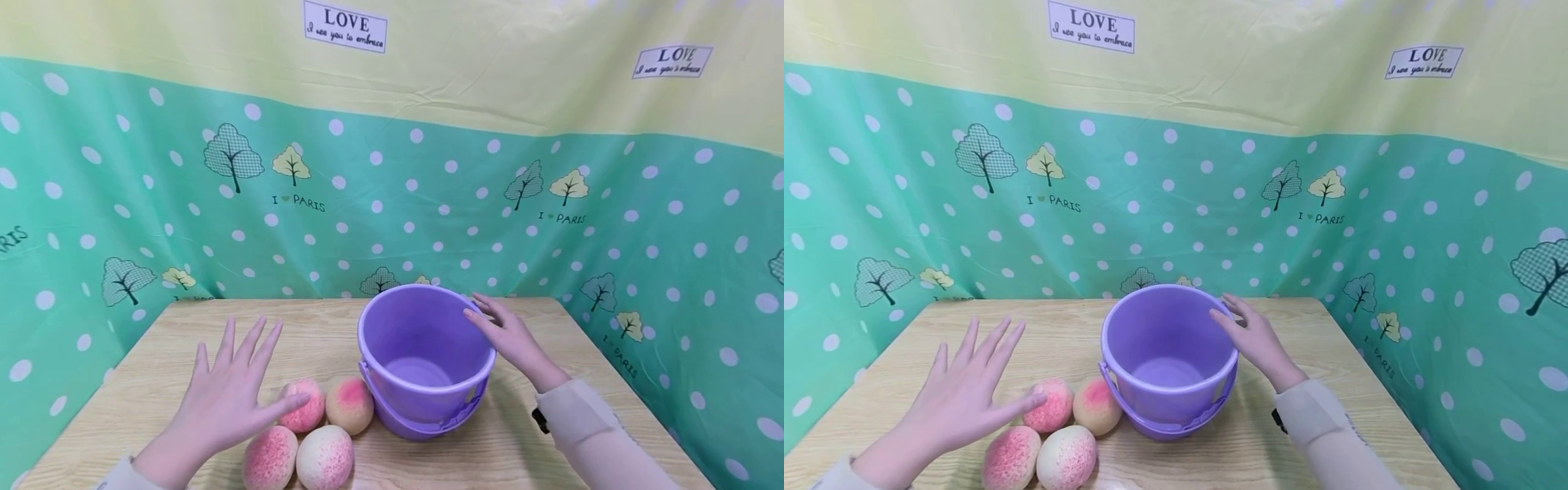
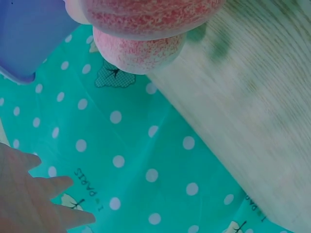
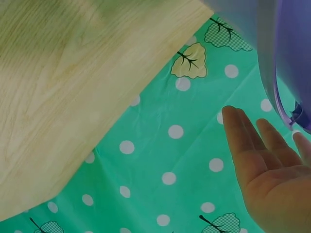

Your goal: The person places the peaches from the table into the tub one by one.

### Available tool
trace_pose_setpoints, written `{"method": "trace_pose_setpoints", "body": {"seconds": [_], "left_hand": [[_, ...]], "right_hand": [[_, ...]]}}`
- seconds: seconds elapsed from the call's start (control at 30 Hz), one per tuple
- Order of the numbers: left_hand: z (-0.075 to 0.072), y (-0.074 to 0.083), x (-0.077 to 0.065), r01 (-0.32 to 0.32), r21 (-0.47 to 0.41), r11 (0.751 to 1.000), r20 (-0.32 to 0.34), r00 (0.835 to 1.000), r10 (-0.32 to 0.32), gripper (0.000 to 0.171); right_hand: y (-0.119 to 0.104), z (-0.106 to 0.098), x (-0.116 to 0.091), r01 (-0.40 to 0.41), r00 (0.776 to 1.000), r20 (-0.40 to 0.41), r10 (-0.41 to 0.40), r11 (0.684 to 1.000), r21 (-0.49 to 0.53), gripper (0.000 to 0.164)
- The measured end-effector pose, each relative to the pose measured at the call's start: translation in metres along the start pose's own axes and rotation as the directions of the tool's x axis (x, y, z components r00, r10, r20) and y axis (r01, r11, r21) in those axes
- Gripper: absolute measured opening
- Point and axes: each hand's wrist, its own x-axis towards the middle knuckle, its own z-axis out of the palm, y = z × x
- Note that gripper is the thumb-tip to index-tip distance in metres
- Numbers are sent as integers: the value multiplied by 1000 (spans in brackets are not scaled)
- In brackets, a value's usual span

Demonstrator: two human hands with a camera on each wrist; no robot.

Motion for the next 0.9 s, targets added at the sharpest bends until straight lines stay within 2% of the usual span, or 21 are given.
{"method": "trace_pose_setpoints", "body": {"seconds": [0.33, 0.63, 0.9], "left_hand": [[2, 1, -5, -18, 1, 1000, -11, 1000, 18, 110], [6, 2, -10, -35, 0, 999, -13, 999, 35, 110], [9, 2, -14, -38, -5, 999, -7, 999, 38, 110]], "right_hand": [[0, 4, -1, 13, 1000, -3, -13, 997, 73, 60], [3, 5, 1, -32, 999, 11, 31, 992, 119, 60], [4, 7, 3, -36, 999, 12, 35, 990, 133, 65]]}}
